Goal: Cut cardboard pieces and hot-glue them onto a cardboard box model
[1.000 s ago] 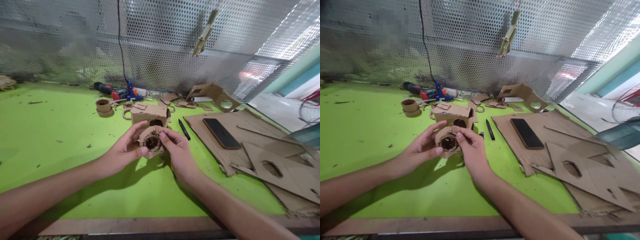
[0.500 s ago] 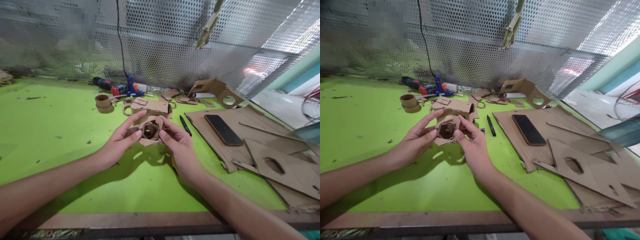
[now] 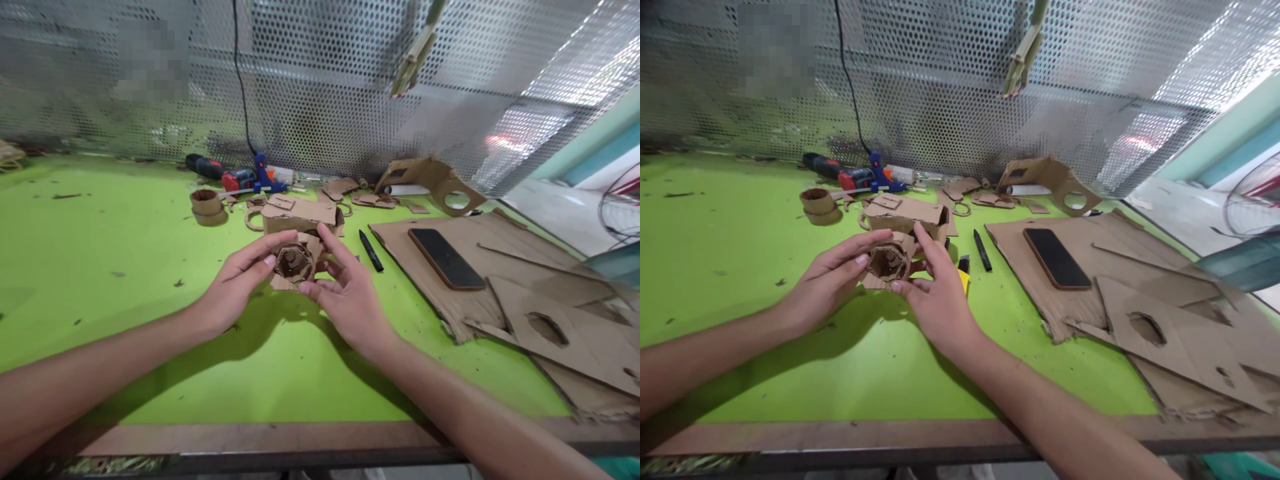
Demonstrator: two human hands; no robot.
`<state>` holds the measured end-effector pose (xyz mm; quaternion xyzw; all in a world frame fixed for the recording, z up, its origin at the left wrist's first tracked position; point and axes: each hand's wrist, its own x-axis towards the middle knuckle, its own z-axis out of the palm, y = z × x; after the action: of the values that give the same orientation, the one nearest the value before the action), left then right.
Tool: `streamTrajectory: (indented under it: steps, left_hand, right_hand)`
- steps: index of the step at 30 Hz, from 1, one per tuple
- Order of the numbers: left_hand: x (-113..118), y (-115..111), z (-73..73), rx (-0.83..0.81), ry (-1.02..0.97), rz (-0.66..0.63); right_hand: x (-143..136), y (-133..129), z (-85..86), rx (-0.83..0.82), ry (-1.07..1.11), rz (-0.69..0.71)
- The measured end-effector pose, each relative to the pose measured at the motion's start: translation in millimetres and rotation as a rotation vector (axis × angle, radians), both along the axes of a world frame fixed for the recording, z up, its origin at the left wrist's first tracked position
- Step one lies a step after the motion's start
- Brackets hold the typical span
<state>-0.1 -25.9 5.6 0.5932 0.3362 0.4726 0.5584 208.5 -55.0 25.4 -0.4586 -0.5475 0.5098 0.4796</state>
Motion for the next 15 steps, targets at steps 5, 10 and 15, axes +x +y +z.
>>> streamTrajectory:
  steps: [5,10,15]
  left_hand:
    - [0.2,-1.4,3.6,0.089,0.165,0.064]
    - [-1.1,-4.2,3.6,0.226,0.299,0.027]
    - [-3.5,-6.9,0.6,0.131,0.212,-0.128]
  right_hand:
    - [0.9,-1.7,-2.6,0.015,-0.118,0.041]
    - [3.3,4.2,-6.1,0.029,-0.047,0.040]
    - [4.4,7.8,-5.8,0.017,0.000,0.051]
